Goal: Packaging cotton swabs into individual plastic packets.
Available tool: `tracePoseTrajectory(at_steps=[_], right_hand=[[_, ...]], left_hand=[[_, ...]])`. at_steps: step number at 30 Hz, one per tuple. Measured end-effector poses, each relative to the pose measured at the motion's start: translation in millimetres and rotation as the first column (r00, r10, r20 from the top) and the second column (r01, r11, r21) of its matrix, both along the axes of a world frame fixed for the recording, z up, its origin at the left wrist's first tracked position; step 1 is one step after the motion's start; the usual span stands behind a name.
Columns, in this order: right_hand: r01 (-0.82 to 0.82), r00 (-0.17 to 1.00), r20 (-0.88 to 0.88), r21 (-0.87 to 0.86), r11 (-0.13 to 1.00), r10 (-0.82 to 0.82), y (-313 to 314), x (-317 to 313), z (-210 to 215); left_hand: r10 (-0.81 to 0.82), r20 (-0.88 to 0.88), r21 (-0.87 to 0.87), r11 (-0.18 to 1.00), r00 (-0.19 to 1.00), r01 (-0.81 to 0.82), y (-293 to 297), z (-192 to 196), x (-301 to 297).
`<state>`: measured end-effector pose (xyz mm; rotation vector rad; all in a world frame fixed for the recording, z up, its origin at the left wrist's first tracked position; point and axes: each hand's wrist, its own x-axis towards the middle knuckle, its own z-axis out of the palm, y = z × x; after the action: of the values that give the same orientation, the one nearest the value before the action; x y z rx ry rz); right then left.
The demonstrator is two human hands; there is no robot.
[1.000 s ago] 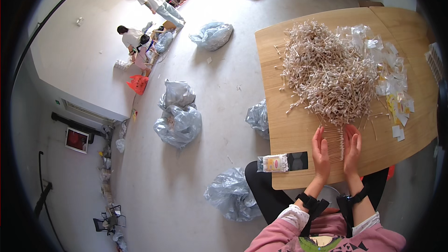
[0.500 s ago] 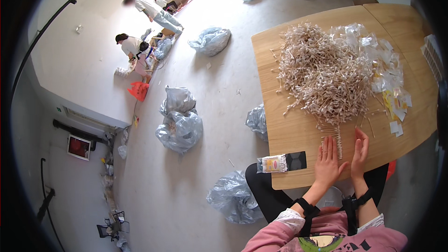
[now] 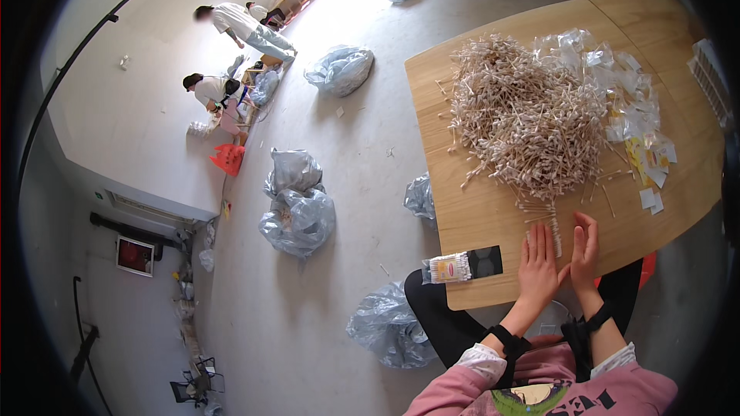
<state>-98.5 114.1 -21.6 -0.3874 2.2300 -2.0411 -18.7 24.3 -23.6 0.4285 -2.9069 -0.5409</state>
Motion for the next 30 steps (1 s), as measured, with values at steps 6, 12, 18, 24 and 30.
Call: tracePoseTrajectory(at_steps=[6,12,18,24,30], right_hand=[[-0.006,1.0,-0.007,-0.005,1.0,0.006,-0.1,-0.9,-6.6],[-0.004,1.0,-0.007,-0.029,1.0,0.004,-0.8,-0.5,-6.5],[-0.003,1.0,-0.016,0.003,1.0,0.003,-2.2,0.0,-3.9],[0.007,1.0,-0.028,0.027,1.0,-0.006,-2.8,-0.3,-0.8],[0.008,1.0,-0.027,0.055,0.998,-0.007,-4.7,0.8,1.0]], left_hand=[[0.012,-0.035,-0.022,1.0,0.999,-0.012,-8.9,-2.1,-8.4],[0.024,-0.021,-0.026,0.999,1.0,-0.024,-5.8,-0.9,-8.4],[0.033,-0.043,-0.015,0.999,0.999,-0.033,0.0,-3.1,-3.0],[0.03,-0.039,-0.049,0.998,0.999,-0.032,5.4,-3.5,1.5],[0.03,-0.091,-0.047,0.998,0.995,-0.034,3.1,-4.5,4.3]])
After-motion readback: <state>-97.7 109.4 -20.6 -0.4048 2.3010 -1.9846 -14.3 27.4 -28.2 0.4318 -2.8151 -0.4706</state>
